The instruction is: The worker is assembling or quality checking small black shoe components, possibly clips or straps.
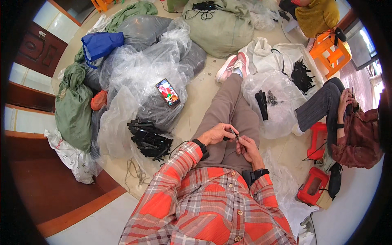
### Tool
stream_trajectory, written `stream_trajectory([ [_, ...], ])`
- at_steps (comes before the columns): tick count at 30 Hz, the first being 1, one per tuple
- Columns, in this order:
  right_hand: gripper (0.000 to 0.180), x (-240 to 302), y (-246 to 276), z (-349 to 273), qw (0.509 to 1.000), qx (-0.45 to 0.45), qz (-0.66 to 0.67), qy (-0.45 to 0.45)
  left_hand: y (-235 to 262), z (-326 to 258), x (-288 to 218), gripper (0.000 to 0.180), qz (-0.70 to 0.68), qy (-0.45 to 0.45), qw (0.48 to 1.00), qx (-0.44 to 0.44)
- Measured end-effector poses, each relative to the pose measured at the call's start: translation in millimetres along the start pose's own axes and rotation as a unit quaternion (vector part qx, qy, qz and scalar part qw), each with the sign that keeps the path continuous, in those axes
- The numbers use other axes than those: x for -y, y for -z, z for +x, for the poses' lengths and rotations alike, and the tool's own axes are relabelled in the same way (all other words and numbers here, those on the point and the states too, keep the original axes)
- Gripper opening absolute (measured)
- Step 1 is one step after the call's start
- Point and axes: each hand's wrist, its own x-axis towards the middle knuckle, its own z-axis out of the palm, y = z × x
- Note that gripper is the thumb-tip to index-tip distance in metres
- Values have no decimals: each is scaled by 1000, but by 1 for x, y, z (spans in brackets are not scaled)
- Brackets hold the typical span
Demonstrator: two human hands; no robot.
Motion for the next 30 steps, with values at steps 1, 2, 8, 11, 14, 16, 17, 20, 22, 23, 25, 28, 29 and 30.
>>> stream_trajectory([
  [1,15,0,0,1,1000,1,7,-4,1,1,0,17,-3,0,1000,5],
  [2,15,0,0,1,1000,3,14,-7,2,1,1,17,-5,0,1000,9],
  [8,15,0,-1,1,1000,-4,8,-1,3,2,1,16,-8,-3,1000,11],
  [11,14,0,0,1,1000,3,12,-7,4,3,1,17,-12,-9,1000,18],
  [14,14,-1,2,2,1000,6,14,-2,3,4,0,18,-15,-3,1000,16],
  [16,15,0,1,1,1000,3,15,-2,3,5,0,18,-18,-2,1000,19],
  [17,15,0,1,1,1000,1,17,-1,4,5,1,18,-21,-1,1000,21],
  [20,16,0,0,1,1000,5,20,0,4,5,0,19,-19,0,1000,18],
  [22,16,0,1,1,1000,4,19,2,4,5,1,19,-21,0,1000,23],
  [23,16,0,2,1,1000,3,19,4,4,6,1,20,-24,-1,999,26],
  [25,16,0,1,1,1000,4,17,5,4,5,1,20,-21,0,1000,24],
  [28,16,-1,1,2,1000,6,17,6,4,3,-1,21,-16,2,1000,20],
  [29,16,-1,2,3,1000,8,18,5,4,3,-2,21,-15,2,1000,20],
  [30,16,0,1,3,1000,9,18,5,4,3,-1,21,-15,2,1000,19],
])
